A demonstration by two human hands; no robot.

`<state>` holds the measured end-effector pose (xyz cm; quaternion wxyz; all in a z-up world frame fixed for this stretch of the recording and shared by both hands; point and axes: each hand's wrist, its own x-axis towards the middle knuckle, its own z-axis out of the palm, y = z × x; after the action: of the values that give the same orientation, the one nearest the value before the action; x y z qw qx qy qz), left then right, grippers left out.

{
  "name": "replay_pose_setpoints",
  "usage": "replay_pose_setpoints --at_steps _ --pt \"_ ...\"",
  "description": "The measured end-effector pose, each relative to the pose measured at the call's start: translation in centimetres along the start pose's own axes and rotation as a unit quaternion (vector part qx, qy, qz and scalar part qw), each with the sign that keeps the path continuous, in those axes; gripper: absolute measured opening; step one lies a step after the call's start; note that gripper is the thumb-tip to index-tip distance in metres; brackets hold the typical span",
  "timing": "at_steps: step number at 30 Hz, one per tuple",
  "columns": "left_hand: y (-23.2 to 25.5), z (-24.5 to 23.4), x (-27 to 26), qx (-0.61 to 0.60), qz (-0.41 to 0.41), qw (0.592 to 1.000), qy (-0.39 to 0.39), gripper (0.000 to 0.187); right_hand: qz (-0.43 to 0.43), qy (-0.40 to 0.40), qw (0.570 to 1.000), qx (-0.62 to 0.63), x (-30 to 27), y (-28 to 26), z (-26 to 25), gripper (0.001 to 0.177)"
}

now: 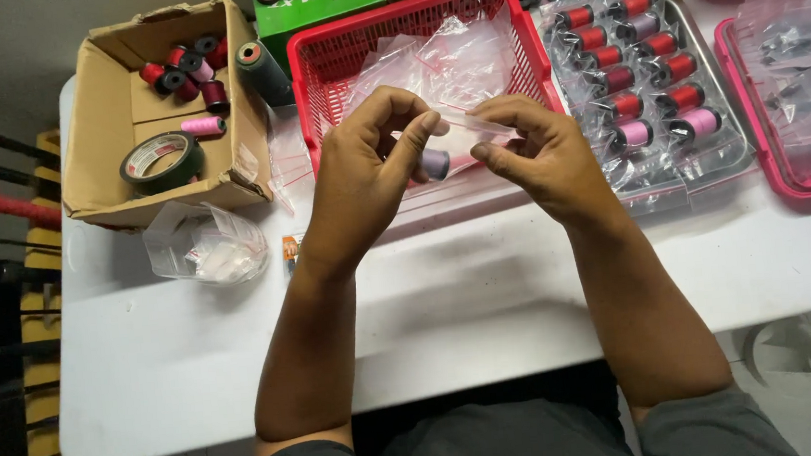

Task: Packaging small spools of fishing line or thread into individual plastic bags.

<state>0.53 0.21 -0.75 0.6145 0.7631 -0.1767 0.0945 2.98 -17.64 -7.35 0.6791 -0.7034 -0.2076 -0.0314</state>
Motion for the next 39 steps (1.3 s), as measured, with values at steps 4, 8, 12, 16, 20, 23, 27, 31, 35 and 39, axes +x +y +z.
replay_pose_setpoints --at_steps 4,8,12,16,20,23,27,31,35,39 --pt "-0.5 0.0 0.1 -0.026 -0.012 0.999 -0.015 0.012 -0.007 0.007 1.000 0.027 0.0 0.0 0.1 0.006" --pt "-1.0 -0.1 0.3 -0.043 -0.045 0.996 -0.060 0.016 -0.022 0.019 0.999 0.040 0.0 -0.8 0.3 0.004" --pt "-2.4 0.2 0.4 -0.010 -0.078 0.992 -0.097 0.009 -0.027 0.024 0.998 0.049 0.0 -1.0 0.2 0.005" --pt "-2.3 0.0 0.5 -0.028 -0.113 0.988 -0.103 0.010 0.002 0.042 0.998 0.054 -0.2 -0.2 0.0 0.010" --pt "-2.9 0.0 0.6 -0.013 -0.120 0.988 -0.096 0.013 0.029 0.068 0.989 0.126 0.0 -0.6 0.9 0.012" --pt "-3.0 -0.1 0.4 -0.007 -0.123 0.988 -0.093 0.013 0.039 0.082 0.983 0.162 0.1 -0.6 1.4 0.011" --pt "-2.5 -0.4 0.1 0.014 -0.110 0.990 -0.088 0.012 0.038 0.067 0.983 0.168 0.2 -0.4 1.6 0.011" --pt "-2.0 -0.6 -1.3 0.026 -0.119 0.989 -0.085 0.012 0.042 0.048 0.984 0.164 -0.4 -0.6 1.7 0.011" --pt "-2.1 0.0 -3.3 0.004 -0.132 0.990 -0.053 0.012 0.054 0.032 0.988 0.144 -2.4 -0.6 1.9 0.009" --pt "-3.4 1.0 -6.0 0.045 -0.124 0.990 -0.048 0.012 0.065 -0.006 0.993 0.095 -4.9 -0.3 1.3 0.018"
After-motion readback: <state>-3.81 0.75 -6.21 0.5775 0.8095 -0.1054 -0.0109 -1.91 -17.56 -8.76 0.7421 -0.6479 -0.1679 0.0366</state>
